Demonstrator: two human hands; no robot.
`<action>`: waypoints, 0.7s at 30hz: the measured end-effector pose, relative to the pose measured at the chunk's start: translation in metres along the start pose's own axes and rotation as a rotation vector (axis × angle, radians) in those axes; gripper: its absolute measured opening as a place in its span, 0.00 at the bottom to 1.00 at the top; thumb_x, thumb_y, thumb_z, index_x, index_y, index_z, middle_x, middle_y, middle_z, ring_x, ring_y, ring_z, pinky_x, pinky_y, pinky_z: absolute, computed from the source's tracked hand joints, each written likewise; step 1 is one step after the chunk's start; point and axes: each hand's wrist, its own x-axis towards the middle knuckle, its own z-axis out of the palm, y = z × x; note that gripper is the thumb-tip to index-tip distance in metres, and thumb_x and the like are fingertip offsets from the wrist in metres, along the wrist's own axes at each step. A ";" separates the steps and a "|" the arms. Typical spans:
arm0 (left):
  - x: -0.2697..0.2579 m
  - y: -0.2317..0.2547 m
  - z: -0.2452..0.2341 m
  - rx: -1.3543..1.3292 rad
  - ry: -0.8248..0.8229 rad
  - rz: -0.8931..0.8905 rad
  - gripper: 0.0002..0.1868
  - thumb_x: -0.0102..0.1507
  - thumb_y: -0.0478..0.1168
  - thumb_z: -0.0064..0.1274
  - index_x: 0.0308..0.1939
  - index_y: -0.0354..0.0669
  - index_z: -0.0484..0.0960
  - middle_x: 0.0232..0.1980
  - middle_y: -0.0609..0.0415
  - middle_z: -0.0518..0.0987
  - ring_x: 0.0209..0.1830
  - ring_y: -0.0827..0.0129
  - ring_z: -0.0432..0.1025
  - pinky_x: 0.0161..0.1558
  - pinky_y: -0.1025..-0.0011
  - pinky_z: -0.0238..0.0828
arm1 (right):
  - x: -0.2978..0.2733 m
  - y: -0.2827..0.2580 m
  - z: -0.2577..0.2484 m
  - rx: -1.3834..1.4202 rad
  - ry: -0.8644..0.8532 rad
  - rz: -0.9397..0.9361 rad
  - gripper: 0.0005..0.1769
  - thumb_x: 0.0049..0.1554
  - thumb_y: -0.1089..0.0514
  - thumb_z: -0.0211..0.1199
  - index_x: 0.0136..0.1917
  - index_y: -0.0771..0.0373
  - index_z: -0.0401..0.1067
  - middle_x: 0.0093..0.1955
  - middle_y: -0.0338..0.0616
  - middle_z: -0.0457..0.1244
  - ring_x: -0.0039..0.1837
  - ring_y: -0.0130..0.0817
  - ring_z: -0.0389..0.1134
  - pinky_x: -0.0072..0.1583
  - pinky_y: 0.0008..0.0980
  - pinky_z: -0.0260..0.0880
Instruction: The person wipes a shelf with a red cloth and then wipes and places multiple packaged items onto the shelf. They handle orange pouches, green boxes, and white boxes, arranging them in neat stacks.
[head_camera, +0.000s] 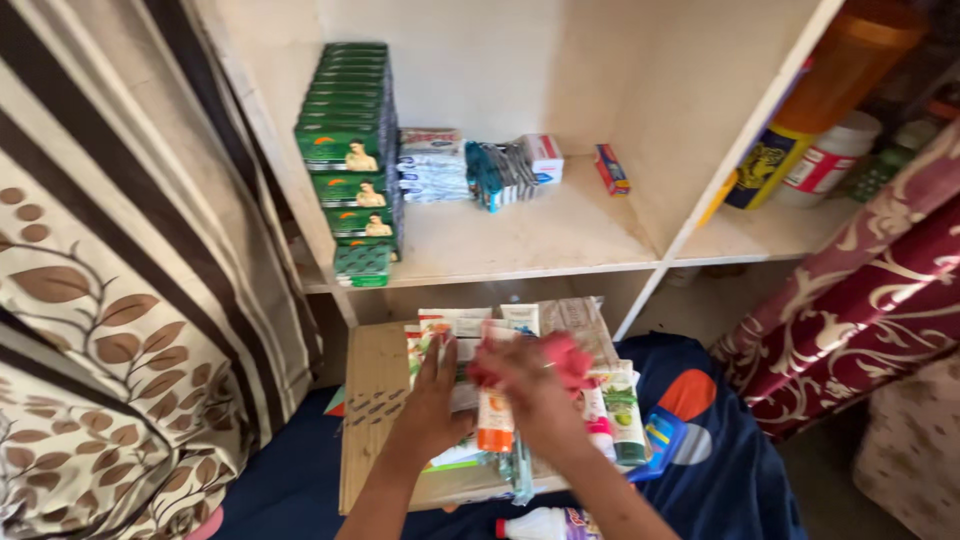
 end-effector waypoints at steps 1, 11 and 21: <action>0.002 0.003 -0.002 0.058 0.002 0.024 0.60 0.46 0.37 0.66 0.77 0.45 0.46 0.82 0.42 0.43 0.80 0.42 0.45 0.73 0.58 0.55 | -0.004 -0.002 0.009 -0.174 -0.086 -0.064 0.33 0.50 0.70 0.63 0.67 0.50 0.73 0.71 0.52 0.63 0.77 0.61 0.56 0.74 0.53 0.59; 0.045 0.042 -0.036 0.445 -0.296 0.100 0.70 0.43 0.48 0.74 0.79 0.52 0.42 0.82 0.51 0.46 0.81 0.44 0.42 0.77 0.57 0.45 | -0.023 -0.020 0.035 -0.456 -0.143 0.430 0.45 0.49 0.57 0.68 0.76 0.57 0.52 0.80 0.74 0.37 0.78 0.82 0.41 0.70 0.64 0.51; 0.052 0.043 -0.019 0.439 -0.186 0.037 0.68 0.40 0.44 0.73 0.78 0.40 0.47 0.69 0.41 0.63 0.71 0.45 0.58 0.70 0.56 0.58 | -0.011 0.009 -0.001 -0.358 -0.038 0.417 0.33 0.45 0.70 0.63 0.64 0.59 0.63 0.66 0.53 0.57 0.69 0.60 0.60 0.65 0.53 0.65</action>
